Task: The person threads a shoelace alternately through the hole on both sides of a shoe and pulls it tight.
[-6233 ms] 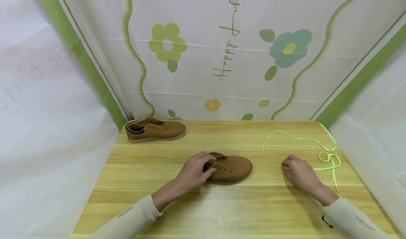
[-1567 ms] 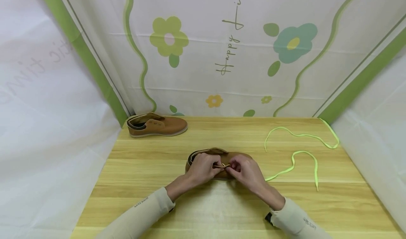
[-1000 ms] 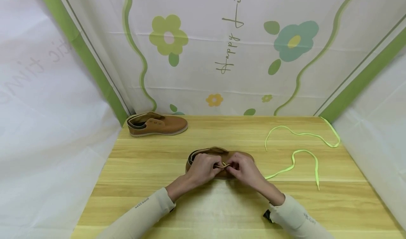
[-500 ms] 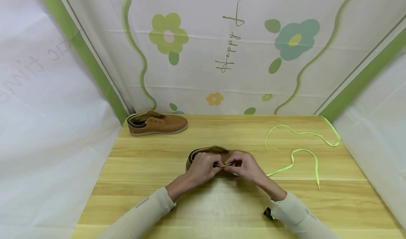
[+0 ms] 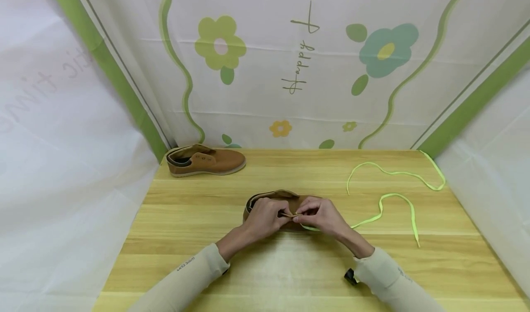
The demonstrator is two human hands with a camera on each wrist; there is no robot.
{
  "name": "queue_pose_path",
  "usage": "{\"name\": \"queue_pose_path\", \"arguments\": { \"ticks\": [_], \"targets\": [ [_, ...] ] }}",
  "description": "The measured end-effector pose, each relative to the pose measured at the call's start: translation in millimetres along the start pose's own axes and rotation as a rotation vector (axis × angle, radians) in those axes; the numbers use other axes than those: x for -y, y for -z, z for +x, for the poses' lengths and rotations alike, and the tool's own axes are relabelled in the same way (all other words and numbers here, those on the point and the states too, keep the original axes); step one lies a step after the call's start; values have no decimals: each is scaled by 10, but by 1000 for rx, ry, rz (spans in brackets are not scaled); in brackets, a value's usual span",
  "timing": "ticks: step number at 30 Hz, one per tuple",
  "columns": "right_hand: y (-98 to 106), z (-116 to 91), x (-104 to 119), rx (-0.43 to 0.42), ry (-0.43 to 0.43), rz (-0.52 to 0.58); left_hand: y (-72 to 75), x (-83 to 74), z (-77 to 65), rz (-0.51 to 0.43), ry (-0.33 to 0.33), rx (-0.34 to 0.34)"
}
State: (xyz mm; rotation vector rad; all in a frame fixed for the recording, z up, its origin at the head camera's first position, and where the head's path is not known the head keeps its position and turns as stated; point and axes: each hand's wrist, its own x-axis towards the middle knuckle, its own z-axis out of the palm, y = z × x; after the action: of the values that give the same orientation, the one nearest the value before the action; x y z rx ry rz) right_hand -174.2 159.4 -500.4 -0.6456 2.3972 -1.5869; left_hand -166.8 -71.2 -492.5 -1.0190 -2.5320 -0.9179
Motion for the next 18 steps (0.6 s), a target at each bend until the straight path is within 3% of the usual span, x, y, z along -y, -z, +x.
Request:
{"name": "queue_pose_path", "arguments": {
  "ticks": [9, 18],
  "targets": [
    [68, 18, -28, 76, -12, 88, -5, 1, -1, -26, 2, 4],
    [102, 63, -36, 119, -40, 100, -9, 11, 1, -36, 7, 13]
  ]
}}
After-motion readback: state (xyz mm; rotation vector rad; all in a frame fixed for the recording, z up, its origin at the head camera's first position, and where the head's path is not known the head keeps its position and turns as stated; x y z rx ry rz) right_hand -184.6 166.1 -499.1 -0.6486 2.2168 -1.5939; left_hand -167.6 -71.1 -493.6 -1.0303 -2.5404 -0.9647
